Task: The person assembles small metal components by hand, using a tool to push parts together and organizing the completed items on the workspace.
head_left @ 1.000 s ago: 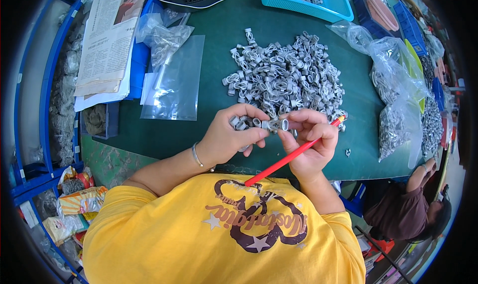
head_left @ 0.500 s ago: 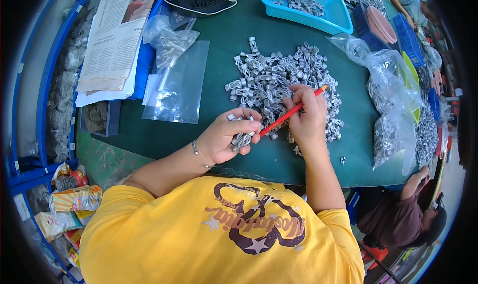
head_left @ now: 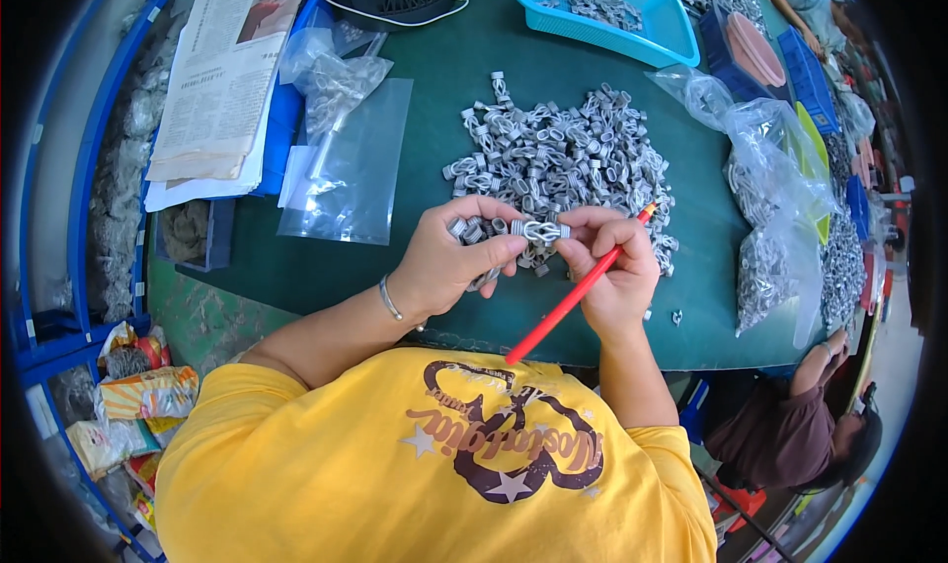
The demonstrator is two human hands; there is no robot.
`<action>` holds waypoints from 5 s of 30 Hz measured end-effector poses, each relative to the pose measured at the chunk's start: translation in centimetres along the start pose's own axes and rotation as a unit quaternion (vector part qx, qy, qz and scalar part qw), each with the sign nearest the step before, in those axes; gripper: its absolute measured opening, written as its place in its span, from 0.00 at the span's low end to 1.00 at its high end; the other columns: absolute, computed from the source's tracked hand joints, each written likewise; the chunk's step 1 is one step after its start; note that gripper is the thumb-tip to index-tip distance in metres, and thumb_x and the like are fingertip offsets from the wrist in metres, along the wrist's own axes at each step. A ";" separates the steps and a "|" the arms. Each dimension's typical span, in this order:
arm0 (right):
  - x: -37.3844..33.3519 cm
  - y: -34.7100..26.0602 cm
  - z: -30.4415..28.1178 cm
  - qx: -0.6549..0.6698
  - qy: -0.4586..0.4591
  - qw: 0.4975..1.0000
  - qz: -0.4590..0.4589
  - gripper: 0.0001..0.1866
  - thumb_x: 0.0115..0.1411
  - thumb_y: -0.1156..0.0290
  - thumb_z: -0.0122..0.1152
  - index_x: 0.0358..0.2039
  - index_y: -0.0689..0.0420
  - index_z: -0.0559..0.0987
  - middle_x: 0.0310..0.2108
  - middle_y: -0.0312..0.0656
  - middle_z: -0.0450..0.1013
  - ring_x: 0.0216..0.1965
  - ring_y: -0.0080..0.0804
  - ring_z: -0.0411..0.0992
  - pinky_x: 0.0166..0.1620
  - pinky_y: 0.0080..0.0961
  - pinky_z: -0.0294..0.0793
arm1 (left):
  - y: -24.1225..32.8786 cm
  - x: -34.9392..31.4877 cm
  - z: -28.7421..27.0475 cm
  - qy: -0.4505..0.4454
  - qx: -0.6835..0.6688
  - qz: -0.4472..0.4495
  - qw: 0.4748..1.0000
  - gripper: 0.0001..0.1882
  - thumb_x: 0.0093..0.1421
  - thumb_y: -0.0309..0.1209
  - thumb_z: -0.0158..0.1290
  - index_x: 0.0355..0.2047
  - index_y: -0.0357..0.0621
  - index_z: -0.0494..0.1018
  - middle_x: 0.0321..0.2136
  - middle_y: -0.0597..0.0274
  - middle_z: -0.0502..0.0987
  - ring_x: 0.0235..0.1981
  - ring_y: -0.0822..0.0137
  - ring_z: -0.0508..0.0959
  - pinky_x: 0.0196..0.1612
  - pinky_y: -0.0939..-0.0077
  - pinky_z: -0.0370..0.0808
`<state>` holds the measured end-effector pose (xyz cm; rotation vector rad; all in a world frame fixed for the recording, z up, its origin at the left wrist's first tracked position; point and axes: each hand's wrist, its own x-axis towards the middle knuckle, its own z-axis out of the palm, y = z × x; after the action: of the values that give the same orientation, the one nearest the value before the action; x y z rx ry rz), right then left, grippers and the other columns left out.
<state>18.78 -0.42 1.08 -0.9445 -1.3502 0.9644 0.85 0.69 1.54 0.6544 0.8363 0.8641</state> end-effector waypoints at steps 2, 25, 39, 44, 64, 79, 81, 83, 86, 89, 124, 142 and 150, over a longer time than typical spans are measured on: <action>-0.2 -0.3 0.1 0.080 0.009 0.993 0.080 0.13 0.50 0.86 0.57 0.24 0.58 0.62 0.34 0.48 0.71 0.29 0.25 0.72 0.32 0.17 0.73 | 0.5 -0.3 0.1 0.001 0.088 0.044 0.995 0.11 0.51 0.21 0.54 0.36 0.34 0.69 0.23 0.60 0.73 0.20 0.75 0.72 0.17 0.86 0.68; -0.8 -1.0 1.8 -0.053 -0.035 0.976 -0.207 0.18 0.43 0.84 0.64 0.27 0.57 0.62 0.40 0.54 0.68 0.34 0.40 0.73 0.36 0.30 0.74 | -0.4 -0.7 0.0 -0.066 -0.053 -0.050 0.995 0.12 0.58 0.29 0.49 0.40 0.35 0.69 0.28 0.57 0.74 0.24 0.73 0.74 0.20 0.82 0.71; 1.3 0.6 3.0 -0.224 -0.009 0.940 -0.256 0.11 0.37 0.80 0.62 0.25 0.60 0.73 0.32 0.47 0.73 0.30 0.40 0.72 0.29 0.26 0.72 | 0.2 -1.1 -0.1 -0.272 -0.292 -0.087 0.913 0.47 0.56 0.64 0.29 0.59 0.33 0.43 0.57 0.52 0.55 0.59 0.60 0.56 0.61 0.64 0.50; 0.5 0.2 -0.8 -0.003 0.154 0.988 0.009 0.10 0.46 0.84 0.56 0.28 0.58 0.68 0.32 0.45 0.74 0.29 0.27 0.73 0.30 0.18 0.73 | 1.4 -1.3 1.9 -0.228 -0.290 -0.118 0.922 0.38 0.59 0.55 0.38 0.56 0.31 0.51 0.53 0.46 0.61 0.52 0.58 0.65 0.55 0.64 0.61; -33.0 2.8 -18.7 -0.330 0.466 0.779 0.260 0.07 0.55 0.78 0.55 0.35 0.63 0.71 0.35 0.40 0.70 0.36 0.22 0.67 0.43 0.18 0.67 | 1.6 5.0 1.7 -0.102 0.615 0.302 0.721 0.09 0.42 0.21 0.59 0.26 0.37 0.71 0.25 0.63 0.69 0.21 0.73 0.68 0.26 0.83 0.67; -3.2 -1.3 -3.5 -0.146 0.121 0.977 -0.095 0.06 0.51 0.85 0.54 0.29 0.63 0.69 0.36 0.49 0.71 0.35 0.31 0.72 0.39 0.23 0.71 | 1.6 2.9 -0.6 -0.026 0.252 0.168 0.953 0.06 0.57 0.22 0.49 0.34 0.32 0.72 0.28 0.63 0.73 0.29 0.71 0.77 0.34 0.82 0.75; -2.2 -0.5 -1.5 -0.092 0.085 0.991 -0.051 0.06 0.51 0.86 0.53 0.29 0.64 0.70 0.37 0.47 0.71 0.34 0.28 0.72 0.37 0.19 0.71 | 2.0 2.0 -0.4 -0.035 0.142 0.092 0.985 0.07 0.57 0.23 0.49 0.35 0.33 0.71 0.28 0.61 0.74 0.29 0.71 0.77 0.34 0.80 0.76; -1.8 -0.3 0.1 0.014 0.077 0.997 0.026 0.06 0.54 0.85 0.51 0.32 0.63 0.68 0.38 0.46 0.70 0.33 0.25 0.72 0.35 0.16 0.72 | 1.7 1.4 -0.8 -0.046 0.000 0.008 0.999 0.09 0.58 0.25 0.49 0.38 0.34 0.70 0.28 0.58 0.76 0.29 0.70 0.78 0.35 0.76 0.77; -1.7 -0.7 0.4 0.153 0.067 0.977 0.129 0.06 0.55 0.84 0.51 0.33 0.63 0.67 0.37 0.46 0.71 0.31 0.23 0.73 0.33 0.15 0.73 | 1.2 0.9 -0.9 -0.063 -0.042 -0.014 0.997 0.09 0.58 0.25 0.49 0.38 0.34 0.70 0.28 0.58 0.76 0.29 0.70 0.78 0.34 0.76 0.77; -1.8 -0.7 0.6 0.193 0.066 0.967 0.149 0.07 0.55 0.84 0.53 0.33 0.63 0.66 0.34 0.46 0.72 0.29 0.23 0.73 0.30 0.15 0.73 | 0.9 0.5 -0.7 -0.074 -0.032 0.005 0.997 0.09 0.57 0.25 0.49 0.38 0.34 0.69 0.29 0.57 0.76 0.28 0.70 0.77 0.36 0.78 0.76; -3.0 1.0 -1.5 -0.225 -0.309 0.923 -0.039 0.19 0.37 0.80 0.67 0.23 0.57 0.63 0.28 0.42 0.72 0.26 0.42 0.70 0.29 0.31 0.70 | 0.5 0.0 -0.9 -0.032 -0.169 -0.032 0.985 0.10 0.61 0.29 0.42 0.43 0.42 0.65 0.33 0.63 0.70 0.33 0.71 0.71 0.38 0.74 0.70; -2.6 -1.5 -0.4 0.253 0.079 0.939 0.220 0.11 0.54 0.84 0.53 0.24 0.58 0.61 0.30 0.46 0.71 0.24 0.29 0.75 0.26 0.22 0.78 | -0.6 -1.2 -0.1 -0.030 0.262 0.183 0.947 0.14 0.42 0.18 0.61 0.31 0.36 0.75 0.28 0.64 0.72 0.27 0.76 0.71 0.30 0.86 0.67; -3.0 0.1 -0.6 0.215 0.020 0.976 0.033 0.13 0.52 0.87 0.53 0.25 0.58 0.60 0.36 0.52 0.69 0.34 0.33 0.73 0.33 0.22 0.77 | 0.0 -1.2 0.7 -0.050 0.292 0.279 0.913 0.12 0.44 0.17 0.60 0.31 0.35 0.75 0.29 0.61 0.73 0.29 0.74 0.72 0.32 0.85 0.69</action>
<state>19.39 -3.21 -0.02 -0.6748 -1.0223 1.2211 1.03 -0.42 2.34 1.5060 0.8287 1.0818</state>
